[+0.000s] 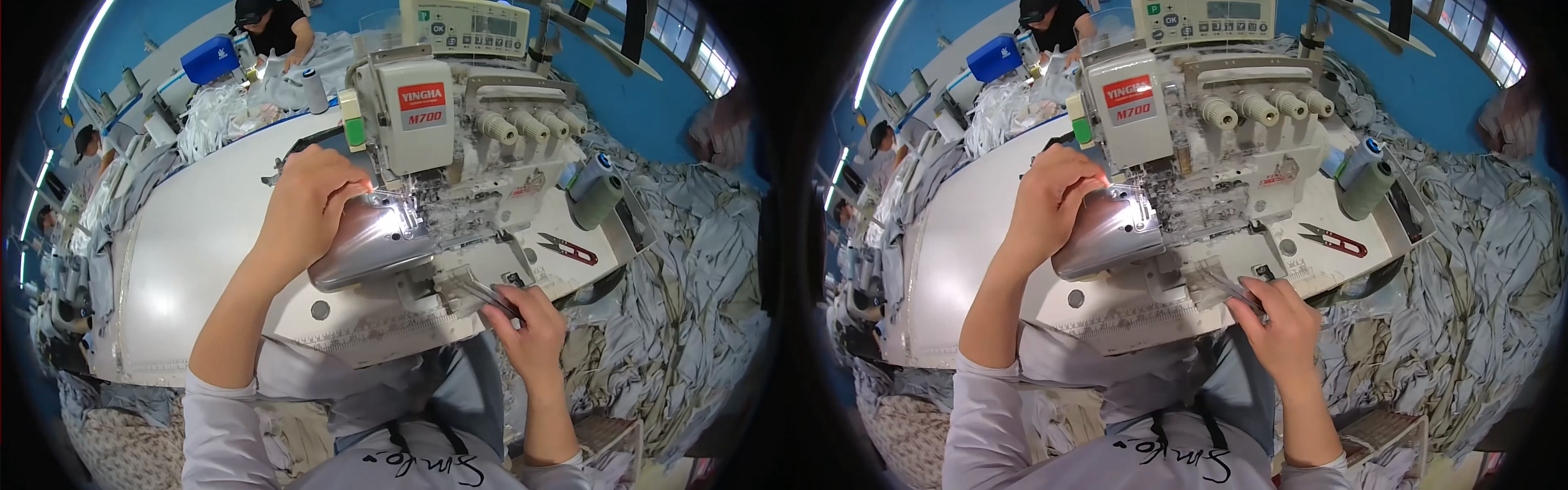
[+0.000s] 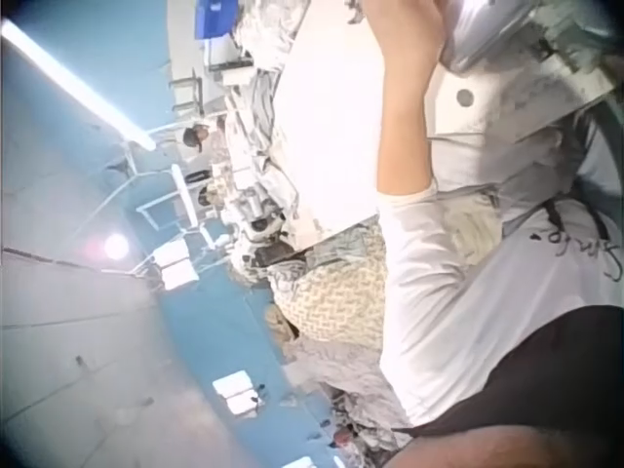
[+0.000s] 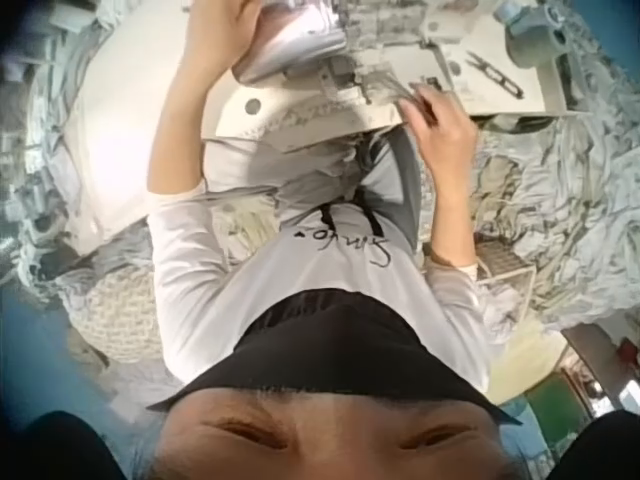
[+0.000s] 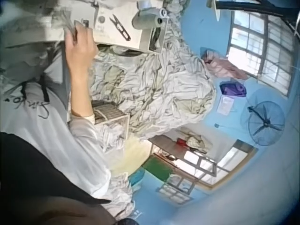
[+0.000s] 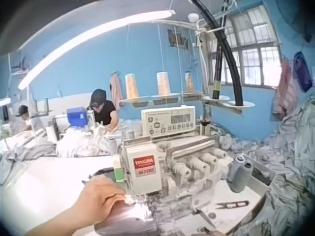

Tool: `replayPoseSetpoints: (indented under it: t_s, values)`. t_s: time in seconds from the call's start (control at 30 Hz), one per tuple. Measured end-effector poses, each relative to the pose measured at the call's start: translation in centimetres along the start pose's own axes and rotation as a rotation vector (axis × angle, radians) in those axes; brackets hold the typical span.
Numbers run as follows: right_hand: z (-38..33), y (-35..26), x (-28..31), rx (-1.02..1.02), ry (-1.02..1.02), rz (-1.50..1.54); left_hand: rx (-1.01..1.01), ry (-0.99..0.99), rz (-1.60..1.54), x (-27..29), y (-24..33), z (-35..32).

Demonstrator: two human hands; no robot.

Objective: Sewing white fabric pieces together using an industrial overlock machine.

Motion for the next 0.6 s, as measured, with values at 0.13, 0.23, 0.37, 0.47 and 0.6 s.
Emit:
replayPoseSetpoints:
  t_s: [0.13, 0.23, 0.37, 0.47, 0.6]
  values:
    - [-0.2, 0.7, -0.5, -0.067, -0.023, 0.026, 0.009, -0.025, 0.045, -0.6, -0.1, 0.8]
    - [-0.3, 0.8, -0.9, -0.063, -0.022, 0.055, -0.021, -0.034, 0.209, -1.1, 0.6, 1.6]
    - [-0.2, 0.2, -1.2, -0.056, -0.022, 0.048, 0.014, -0.013, 0.279, -1.3, -0.1, 1.5]
    - [-0.2, 0.4, -1.1, -0.093, -0.014, 0.059, 0.022, -0.015, 0.107, -1.3, -0.8, 1.2]
    - [-0.2, 0.0, -0.8, -0.079, 0.007, 0.025, -0.06, -0.021, 0.057, -0.3, -0.1, -0.5]
Point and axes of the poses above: each hand's wrist, its own z-axis towards the middle knuckle, its own x-axis out of the back of the hand, y = z × x, the point moved 10 cm from there along z, towards the middle knuckle, and after that the axes turned 6 degrees about -z, right-handed, at the moved point
